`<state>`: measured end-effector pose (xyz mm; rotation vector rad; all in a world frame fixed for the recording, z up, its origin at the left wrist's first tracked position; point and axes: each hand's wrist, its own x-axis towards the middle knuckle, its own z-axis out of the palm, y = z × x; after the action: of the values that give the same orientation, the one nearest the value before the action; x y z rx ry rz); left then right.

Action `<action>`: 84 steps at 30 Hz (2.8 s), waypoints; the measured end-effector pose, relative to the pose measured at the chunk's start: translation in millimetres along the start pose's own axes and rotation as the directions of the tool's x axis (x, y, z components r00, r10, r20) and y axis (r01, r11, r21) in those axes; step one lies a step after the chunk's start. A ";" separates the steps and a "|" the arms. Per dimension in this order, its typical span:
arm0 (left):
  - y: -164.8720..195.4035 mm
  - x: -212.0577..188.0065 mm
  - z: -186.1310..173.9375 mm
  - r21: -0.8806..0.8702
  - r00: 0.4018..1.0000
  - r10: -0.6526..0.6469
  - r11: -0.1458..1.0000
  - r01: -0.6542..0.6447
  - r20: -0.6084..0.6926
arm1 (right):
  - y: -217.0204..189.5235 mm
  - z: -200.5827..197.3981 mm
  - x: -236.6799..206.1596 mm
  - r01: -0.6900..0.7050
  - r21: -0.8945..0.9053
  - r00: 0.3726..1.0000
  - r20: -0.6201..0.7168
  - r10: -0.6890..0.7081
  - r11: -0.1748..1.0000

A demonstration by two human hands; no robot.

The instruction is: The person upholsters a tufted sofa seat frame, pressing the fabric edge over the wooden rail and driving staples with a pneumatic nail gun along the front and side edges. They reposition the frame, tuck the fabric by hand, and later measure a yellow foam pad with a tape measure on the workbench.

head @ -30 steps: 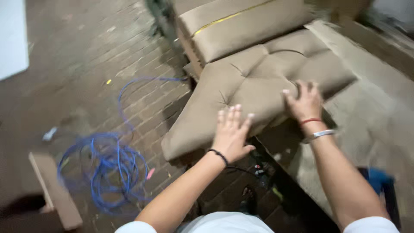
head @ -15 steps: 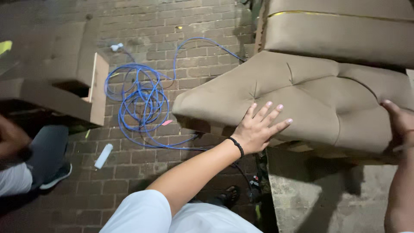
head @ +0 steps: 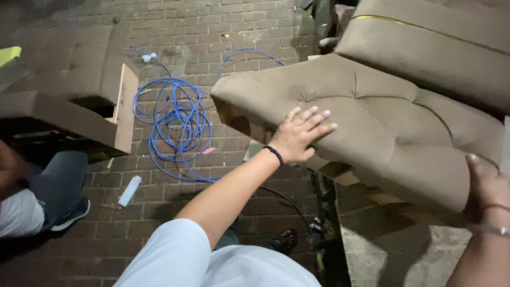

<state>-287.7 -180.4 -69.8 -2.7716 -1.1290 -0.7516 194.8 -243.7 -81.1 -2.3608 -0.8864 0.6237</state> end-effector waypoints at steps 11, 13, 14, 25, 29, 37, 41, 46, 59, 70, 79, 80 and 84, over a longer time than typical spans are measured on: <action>-110.9 -3.0 -13.3 -0.056 0.976 -0.135 0.988 0.146 0.169 | 34.8 88.7 -193.5 -0.054 0.188 0.966 -0.240 0.099 0.981; -138.2 4.9 -5.2 0.005 0.960 -0.205 0.978 0.208 0.189 | 32.6 117.6 -229.5 0.019 0.118 0.953 -0.302 0.018 0.993; -156.3 7.1 3.3 0.025 0.939 -0.270 0.962 0.271 0.211 | 30.9 139.5 -243.5 0.049 0.044 0.936 -0.351 -0.031 0.998; -178.2 -46.4 98.1 -0.739 0.788 -0.611 0.500 0.453 0.069 | -39.0 290.4 -351.7 0.028 -0.053 0.960 0.279 -0.012 0.998; -181.4 -38.2 88.6 -0.626 0.716 -0.680 0.492 0.605 0.158 | -126.5 271.0 -356.9 0.048 0.444 0.724 0.602 -0.338 0.895; -169.0 -44.5 3.9 -0.304 0.608 -0.734 0.530 0.792 0.303 | -197.3 160.7 -304.5 0.210 0.503 0.557 0.643 -0.526 0.838; -142.2 -71.3 -35.3 -0.215 0.480 -0.776 0.429 0.877 0.410 | -168.8 100.3 -214.3 0.434 0.458 0.844 0.094 -0.528 0.776; -109.3 -120.6 -23.9 -0.628 0.615 -0.787 0.457 0.630 0.044 | -136.1 70.4 -132.9 0.656 -0.050 0.749 -0.080 -0.658 0.753; -219.4 -72.7 21.8 -0.706 0.618 -0.748 0.573 0.416 -0.243 | -144.1 117.7 -136.6 0.549 -0.276 0.793 -0.126 -0.596 0.789; -59.7 -16.0 -13.0 -0.429 0.962 0.220 0.862 -0.271 -0.165 | -148.6 115.2 -186.8 0.597 0.004 0.799 -0.085 -0.595 0.802; 7.0 3.9 -2.1 -0.277 0.912 0.349 0.873 -0.401 -0.217 | -100.3 60.3 -234.8 0.630 -0.643 0.657 0.144 -0.740 0.434; 5.1 10.1 -2.0 -0.312 0.932 0.322 0.879 -0.360 -0.166 | -97.6 55.1 -227.7 0.689 -0.575 0.617 0.146 -0.774 0.441; 2.4 49.7 0.2 -0.413 0.986 0.123 0.908 -0.066 0.112 | -92.6 31.2 -191.7 0.797 -0.286 0.585 0.146 -0.798 0.532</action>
<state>-255.5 -150.2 -47.0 -3.2414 -0.9349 -0.8905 5.1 -308.7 -3.1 -1.8471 -2.0251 0.0708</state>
